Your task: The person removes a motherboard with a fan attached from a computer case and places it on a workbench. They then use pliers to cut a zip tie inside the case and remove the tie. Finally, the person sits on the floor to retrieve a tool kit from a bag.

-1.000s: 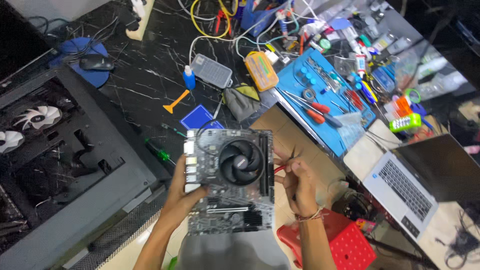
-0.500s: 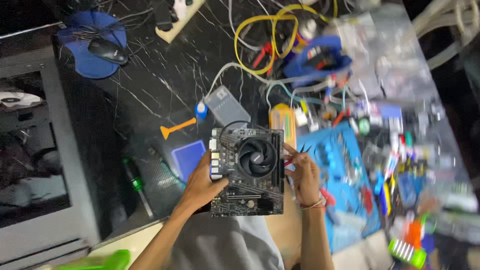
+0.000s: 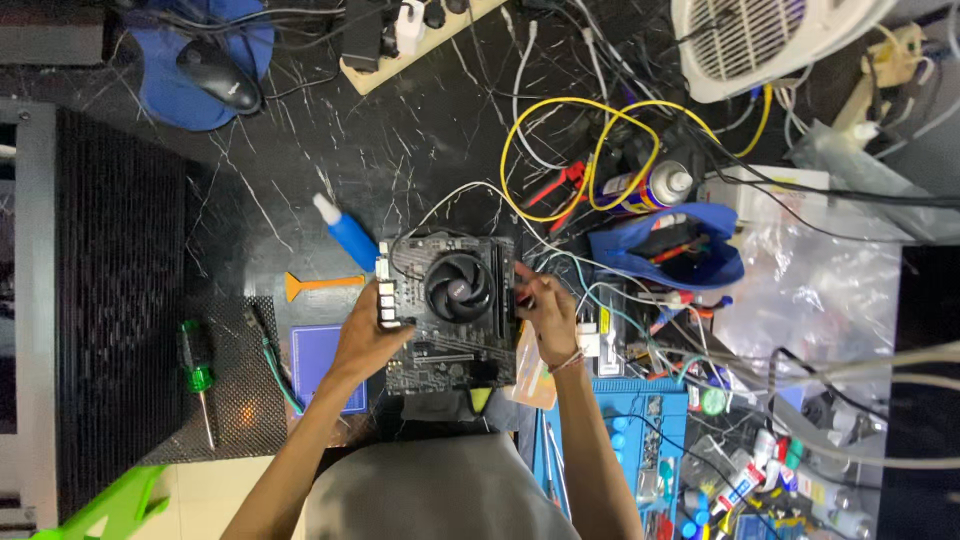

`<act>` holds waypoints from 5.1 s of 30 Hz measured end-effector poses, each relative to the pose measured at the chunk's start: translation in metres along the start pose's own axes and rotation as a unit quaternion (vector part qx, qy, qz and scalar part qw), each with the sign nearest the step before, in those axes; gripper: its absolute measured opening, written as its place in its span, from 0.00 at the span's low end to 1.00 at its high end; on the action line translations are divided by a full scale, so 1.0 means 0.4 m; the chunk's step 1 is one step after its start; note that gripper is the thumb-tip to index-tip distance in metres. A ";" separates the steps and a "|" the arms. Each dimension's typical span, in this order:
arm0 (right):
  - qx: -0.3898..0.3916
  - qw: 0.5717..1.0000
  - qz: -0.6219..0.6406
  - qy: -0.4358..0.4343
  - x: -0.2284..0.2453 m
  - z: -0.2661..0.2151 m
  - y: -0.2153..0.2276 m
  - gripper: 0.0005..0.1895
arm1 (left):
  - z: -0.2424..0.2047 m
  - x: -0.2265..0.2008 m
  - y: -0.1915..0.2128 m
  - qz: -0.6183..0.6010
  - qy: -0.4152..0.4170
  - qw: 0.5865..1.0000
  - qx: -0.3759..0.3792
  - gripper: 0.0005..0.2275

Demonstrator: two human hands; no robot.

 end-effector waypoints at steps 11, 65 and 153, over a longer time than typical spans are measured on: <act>0.018 0.999 -0.042 0.000 0.037 0.126 -0.123 0.14 | 0.060 -0.053 0.059 -0.050 0.036 0.997 -0.045 0.42; 0.173 0.956 -0.056 0.231 -0.017 -0.905 -0.950 0.07 | -0.529 0.108 0.827 -0.164 -0.530 0.832 0.005 0.12; 0.313 0.564 -0.755 -0.120 -0.472 -0.549 -1.678 0.17 | 0.117 0.560 1.093 0.389 -0.361 0.743 0.407 0.06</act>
Point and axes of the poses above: each hand's wrist, its own z-axis towards the middle knuckle, its own y-axis out of the back of the hand, x = y × z, the point moved 9 cm from there along z, towards the middle knuckle, and after that the axes turned 5 degrees about -x, right-handed, at the moved point
